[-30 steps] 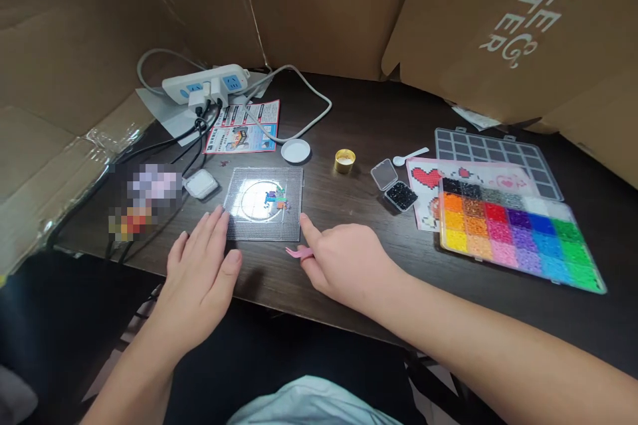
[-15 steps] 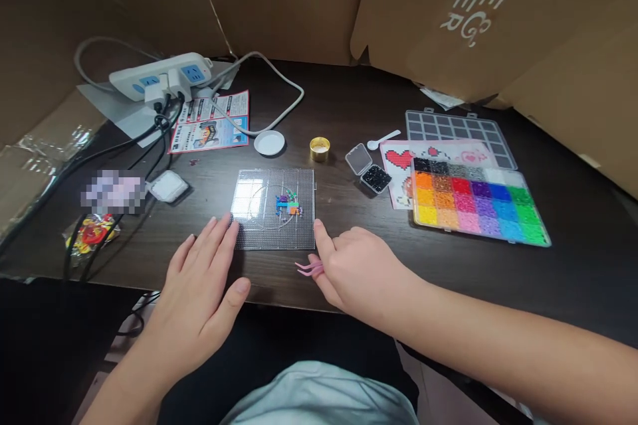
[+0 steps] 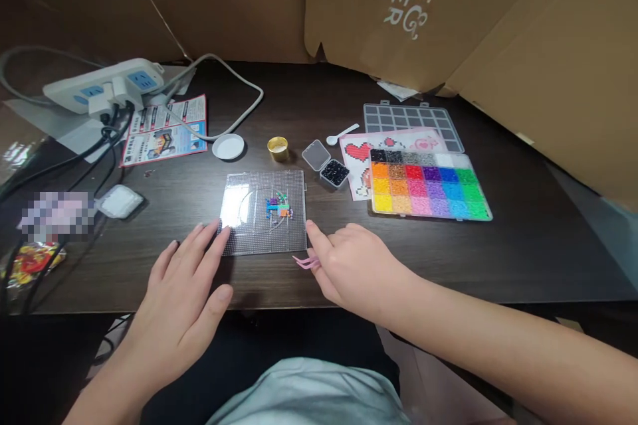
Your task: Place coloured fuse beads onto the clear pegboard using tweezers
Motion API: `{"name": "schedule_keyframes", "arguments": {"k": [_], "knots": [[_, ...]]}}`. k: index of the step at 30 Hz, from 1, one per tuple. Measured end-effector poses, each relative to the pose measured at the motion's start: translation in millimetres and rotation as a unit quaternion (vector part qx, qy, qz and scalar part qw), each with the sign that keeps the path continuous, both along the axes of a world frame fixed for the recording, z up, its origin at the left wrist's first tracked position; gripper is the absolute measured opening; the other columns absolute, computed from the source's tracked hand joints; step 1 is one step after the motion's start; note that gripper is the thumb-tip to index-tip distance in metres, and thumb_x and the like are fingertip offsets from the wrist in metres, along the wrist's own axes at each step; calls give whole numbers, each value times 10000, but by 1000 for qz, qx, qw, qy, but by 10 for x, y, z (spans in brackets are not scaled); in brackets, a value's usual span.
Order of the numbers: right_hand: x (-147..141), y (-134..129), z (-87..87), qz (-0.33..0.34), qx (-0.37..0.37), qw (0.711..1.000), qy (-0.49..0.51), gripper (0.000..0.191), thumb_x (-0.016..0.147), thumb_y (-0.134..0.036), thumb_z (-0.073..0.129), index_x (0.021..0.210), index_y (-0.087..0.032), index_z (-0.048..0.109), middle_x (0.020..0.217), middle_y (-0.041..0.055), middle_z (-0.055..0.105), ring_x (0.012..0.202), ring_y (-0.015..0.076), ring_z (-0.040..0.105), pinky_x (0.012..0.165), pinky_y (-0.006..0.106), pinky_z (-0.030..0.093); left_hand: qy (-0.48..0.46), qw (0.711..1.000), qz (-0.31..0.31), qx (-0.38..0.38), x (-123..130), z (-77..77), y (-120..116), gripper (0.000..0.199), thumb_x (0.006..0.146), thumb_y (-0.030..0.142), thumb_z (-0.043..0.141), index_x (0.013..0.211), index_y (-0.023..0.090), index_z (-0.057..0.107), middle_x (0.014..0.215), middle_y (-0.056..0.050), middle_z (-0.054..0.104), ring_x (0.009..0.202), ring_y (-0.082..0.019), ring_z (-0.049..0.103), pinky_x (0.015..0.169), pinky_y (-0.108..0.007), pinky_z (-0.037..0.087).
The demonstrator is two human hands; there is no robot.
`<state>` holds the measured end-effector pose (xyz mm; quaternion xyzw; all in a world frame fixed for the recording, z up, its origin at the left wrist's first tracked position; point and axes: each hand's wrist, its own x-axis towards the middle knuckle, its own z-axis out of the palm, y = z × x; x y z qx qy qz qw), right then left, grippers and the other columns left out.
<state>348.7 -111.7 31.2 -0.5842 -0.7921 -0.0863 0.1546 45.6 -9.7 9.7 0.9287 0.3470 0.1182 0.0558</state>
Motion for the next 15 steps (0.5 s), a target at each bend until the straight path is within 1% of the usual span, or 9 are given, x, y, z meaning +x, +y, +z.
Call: {"name": "schedule_keyframes", "arguments": {"k": [2,3,5,7,10,12,13,14,15], "knots": [[18,-3,26,-17,-16,999,30,391,1078,-115,477,1329,44,731,727,65,769,588,244,734,636,391,546,-8,1000,-4,-9,-14,-13,2,685,1194,451,357,1834,208,389,1903,-128,466,1772,-359,406,1432,-577,247],[29,2,53,-29,-32,998,50,389,1067,-122,482,1347,25,709,700,45,748,565,241,717,600,383,507,-10,1000,-4,-15,-17,-13,7,684,1192,443,361,1841,228,379,1901,-122,468,1770,-355,404,1434,-577,240],[60,31,130,-56,-90,988,108,412,1049,-150,493,1407,-16,647,644,-12,685,508,223,662,536,359,410,-7,1000,-3,-29,-18,2,33,681,1188,436,369,1846,257,378,1884,-129,482,1746,-362,423,1430,-604,243],[101,104,214,-80,-165,966,182,426,1031,-186,514,1438,-76,581,637,-58,637,480,190,604,522,329,350,4,999,-2,-47,-15,35,80,675,1182,448,370,1828,260,426,1829,-171,513,1680,-389,477,1407,-661,282],[179,313,273,-85,-251,922,283,331,1029,-243,568,1351,-171,543,656,-91,602,489,152,546,546,296,359,6,997,3,-71,8,120,138,697,1164,507,366,1779,217,522,1711,-244,514,1539,-437,541,1304,-724,418],[237,473,230,-69,-258,903,337,245,1050,-273,590,1280,-195,561,645,-99,573,501,138,517,568,291,382,-44,997,23,-62,69,198,106,726,1148,545,372,1729,154,564,1656,-272,492,1477,-447,543,1240,-710,485],[265,540,186,-57,-241,898,363,212,1057,-282,601,1250,-195,586,642,-96,573,510,132,510,581,289,396,-87,995,26,-47,129,242,54,722,1139,558,384,1685,135,593,1607,-269,508,1453,-437,547,1233,-696,498],[291,591,133,-42,-216,895,387,195,1061,-297,620,1223,-189,626,661,-79,603,531,127,515,594,289,413,-140,989,33,-30,213,289,-22,686,1132,557,391,1616,138,639,1553,-252,538,1431,-419,561,1242,-678,501],[315,624,78,-26,-190,893,408,192,1064,-315,642,1195,-179,677,699,-52,654,564,126,540,611,291,437,-188,982,9,-12,324,337,-118,613,1119,555,426,1507,168,700,1451,-219,596,1373,-394,592,1201,-636,532]]}}
